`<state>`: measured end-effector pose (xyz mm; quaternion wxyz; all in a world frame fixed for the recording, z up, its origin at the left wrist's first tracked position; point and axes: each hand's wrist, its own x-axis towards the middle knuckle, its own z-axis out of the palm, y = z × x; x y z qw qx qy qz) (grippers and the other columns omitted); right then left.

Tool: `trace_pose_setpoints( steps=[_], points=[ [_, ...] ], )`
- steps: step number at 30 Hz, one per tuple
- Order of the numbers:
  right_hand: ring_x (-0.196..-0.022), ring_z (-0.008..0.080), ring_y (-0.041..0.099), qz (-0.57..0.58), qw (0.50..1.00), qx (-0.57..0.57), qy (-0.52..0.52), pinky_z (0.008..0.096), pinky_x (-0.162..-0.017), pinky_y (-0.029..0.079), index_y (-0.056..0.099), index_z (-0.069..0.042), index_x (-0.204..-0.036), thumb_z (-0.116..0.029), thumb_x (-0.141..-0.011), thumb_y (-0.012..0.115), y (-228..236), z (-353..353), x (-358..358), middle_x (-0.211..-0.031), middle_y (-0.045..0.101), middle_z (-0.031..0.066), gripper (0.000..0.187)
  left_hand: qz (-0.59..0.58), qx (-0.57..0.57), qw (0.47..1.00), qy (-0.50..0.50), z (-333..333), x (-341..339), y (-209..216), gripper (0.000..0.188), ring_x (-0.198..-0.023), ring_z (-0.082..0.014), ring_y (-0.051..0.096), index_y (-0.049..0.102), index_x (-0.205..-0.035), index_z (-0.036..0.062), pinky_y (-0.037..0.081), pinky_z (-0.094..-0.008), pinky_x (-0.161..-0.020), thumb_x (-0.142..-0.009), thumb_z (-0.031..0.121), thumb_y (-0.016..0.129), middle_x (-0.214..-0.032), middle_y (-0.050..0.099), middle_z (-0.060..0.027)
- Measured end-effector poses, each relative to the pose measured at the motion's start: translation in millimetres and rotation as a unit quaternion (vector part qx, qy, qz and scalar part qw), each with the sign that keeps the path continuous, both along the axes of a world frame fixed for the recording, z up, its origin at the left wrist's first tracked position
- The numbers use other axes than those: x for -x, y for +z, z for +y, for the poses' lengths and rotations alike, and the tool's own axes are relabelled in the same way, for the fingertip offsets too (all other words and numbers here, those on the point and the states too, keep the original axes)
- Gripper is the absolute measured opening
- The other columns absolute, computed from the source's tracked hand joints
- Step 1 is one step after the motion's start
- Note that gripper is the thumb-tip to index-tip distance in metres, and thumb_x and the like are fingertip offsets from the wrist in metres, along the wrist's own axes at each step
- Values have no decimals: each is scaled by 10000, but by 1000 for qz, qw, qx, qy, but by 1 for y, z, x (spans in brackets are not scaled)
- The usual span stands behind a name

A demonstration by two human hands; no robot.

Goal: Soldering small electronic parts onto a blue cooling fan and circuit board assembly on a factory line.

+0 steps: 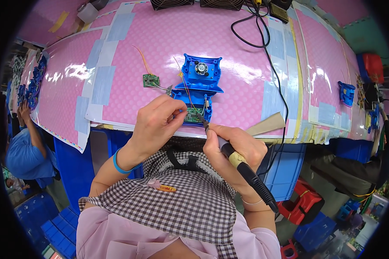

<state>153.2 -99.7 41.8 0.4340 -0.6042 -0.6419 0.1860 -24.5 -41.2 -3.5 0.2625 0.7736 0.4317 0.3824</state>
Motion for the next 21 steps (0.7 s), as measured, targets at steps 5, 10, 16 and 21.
trace_pose_setpoints(
  steps=[5,10,16,21],
  points=[
    [-541,71,594,-1,1000,2,11,193,-490,437,700,41,-829,-35,-756,709,-1,1,-1,-703,696,82,106,-1,4,1000,-2,0,0,-1,123,-585,-164,558,628,-870,31,446,-283,-516,-767,1,688,-748,565,-65],
    [-539,70,591,-1,1000,-2,19,189,-493,439,698,42,-836,-33,-757,706,-4,3,-3,-704,696,83,109,1,8,1000,-3,0,0,-2,126,-582,-167,556,625,-870,32,444,-286,-515,-765,2,689,-747,562,-66],
    [-567,86,625,-2,1000,18,25,191,-521,469,698,40,-834,-25,-754,701,-2,2,-4,-708,698,83,103,2,9,1000,-5,0,0,-2,131,-588,-171,553,623,-874,34,440,-290,-516,-765,0,688,-747,557,-65],
    [-587,91,637,-4,999,20,36,195,-534,479,700,38,-835,-14,-743,697,-2,5,-7,-715,699,83,106,6,8,1000,-10,2,-1,-2,134,-594,-172,554,622,-876,34,438,-291,-518,-764,1,689,-749,557,-66]
  ],
)
